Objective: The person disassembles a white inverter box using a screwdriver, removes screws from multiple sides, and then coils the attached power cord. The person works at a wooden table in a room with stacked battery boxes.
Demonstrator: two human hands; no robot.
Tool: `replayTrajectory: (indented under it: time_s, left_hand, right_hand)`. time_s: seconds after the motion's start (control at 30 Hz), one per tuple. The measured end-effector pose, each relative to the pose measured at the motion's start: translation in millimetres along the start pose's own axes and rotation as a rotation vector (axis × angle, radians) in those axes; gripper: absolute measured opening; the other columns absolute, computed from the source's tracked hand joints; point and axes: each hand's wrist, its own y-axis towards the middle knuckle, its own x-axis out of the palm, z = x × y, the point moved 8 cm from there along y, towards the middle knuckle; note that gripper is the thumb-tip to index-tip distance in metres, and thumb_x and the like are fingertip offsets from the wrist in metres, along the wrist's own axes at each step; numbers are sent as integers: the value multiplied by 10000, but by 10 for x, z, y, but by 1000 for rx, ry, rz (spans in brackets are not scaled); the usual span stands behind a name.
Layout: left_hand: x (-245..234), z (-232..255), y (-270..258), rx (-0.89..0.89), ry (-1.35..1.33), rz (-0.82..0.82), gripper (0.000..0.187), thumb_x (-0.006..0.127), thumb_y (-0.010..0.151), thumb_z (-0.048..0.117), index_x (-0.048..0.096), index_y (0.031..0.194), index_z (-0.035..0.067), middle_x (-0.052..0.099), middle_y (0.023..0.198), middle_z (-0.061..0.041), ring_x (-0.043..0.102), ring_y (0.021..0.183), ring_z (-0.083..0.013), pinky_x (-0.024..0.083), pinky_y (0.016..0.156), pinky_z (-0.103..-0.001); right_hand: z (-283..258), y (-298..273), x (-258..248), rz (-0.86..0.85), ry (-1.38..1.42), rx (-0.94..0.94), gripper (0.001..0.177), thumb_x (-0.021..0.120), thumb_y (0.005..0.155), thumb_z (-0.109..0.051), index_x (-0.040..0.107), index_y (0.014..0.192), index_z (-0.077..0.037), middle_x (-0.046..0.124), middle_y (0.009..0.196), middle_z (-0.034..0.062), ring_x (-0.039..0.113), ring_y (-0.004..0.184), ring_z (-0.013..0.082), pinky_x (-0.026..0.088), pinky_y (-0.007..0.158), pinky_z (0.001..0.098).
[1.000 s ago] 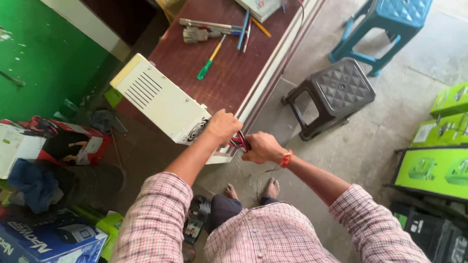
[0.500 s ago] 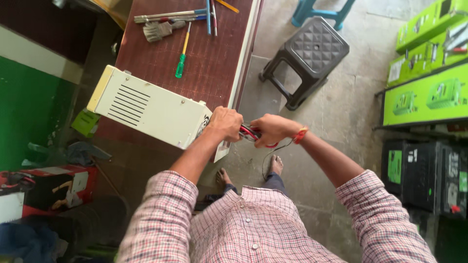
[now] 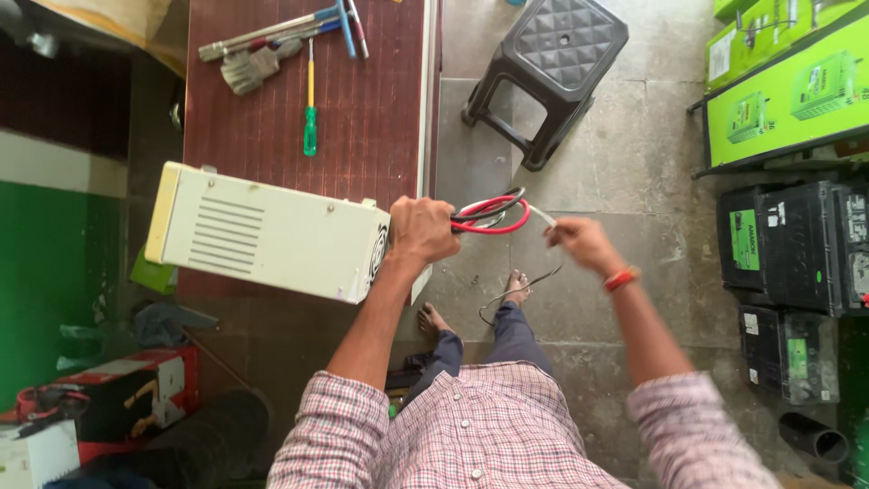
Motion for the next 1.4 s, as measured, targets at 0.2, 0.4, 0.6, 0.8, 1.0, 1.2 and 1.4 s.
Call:
replayTrajectory:
  time_s: [0.2,0.4,0.6,0.8,1.0,1.2,1.4]
  left_hand:
    - [-62,1,11,-15,-41,7,198,702,735,272,816,882,205,741,775,-130,721,755,-319,531,703,-439]
    - [-80,39,19,-26,-73,-136,278,730,710,305,811,971,257,753,808,-121,731,807,-294,535,744,-428]
    - [-123,55,-21,-92,-115,-253,270,726,847,512,786,986,288,742,824,-93,711,852,-301,525,765,-459]
    - [-244,182,-16,13,-120,-143,309,749,853,473,722,990,198,730,913,-60,699,899,-307,507,740,-486]
    - [-105,117,42,40,-116,-135,174,736,831,376,769,920,231,733,906,-47,705,897,-297,511,765,-481]
    - [-49,27,27,-27,-10,-25,291,764,713,343,780,985,243,760,931,-108,721,895,-353,566,821,-481]
    - [-82,46,33,-145,-26,-203,461,675,870,631,755,998,196,749,918,-151,725,939,-363,555,830,-504]
  right_hand:
    - [-296,-600,1548,130,775,177,180,634,976,-86,714,1097,20,770,1037,85,724,924,150,615,863,315]
    - [-1031,-395,1983,176,701,89,203,599,993,-59,718,1104,63,753,1054,127,730,946,151,621,890,320]
    - [-1146,-99,2079,274,619,14,147,575,964,3,697,1000,77,743,954,93,691,866,114,608,779,313]
    - [-1332,-207,2041,274,477,-97,140,549,959,22,673,1013,59,688,867,55,571,788,95,488,700,302]
    - [-1467,-238,2061,179,629,-148,219,562,939,13,642,1143,8,627,1017,32,560,828,118,490,699,315]
    - [-1247,-139,2191,116,387,-104,286,650,972,-99,549,1233,-41,718,1094,160,685,971,205,549,816,363]
    - [-1386,-383,2376,235,128,-407,480,747,853,-115,525,1259,10,603,1254,248,557,1211,425,443,1003,465]
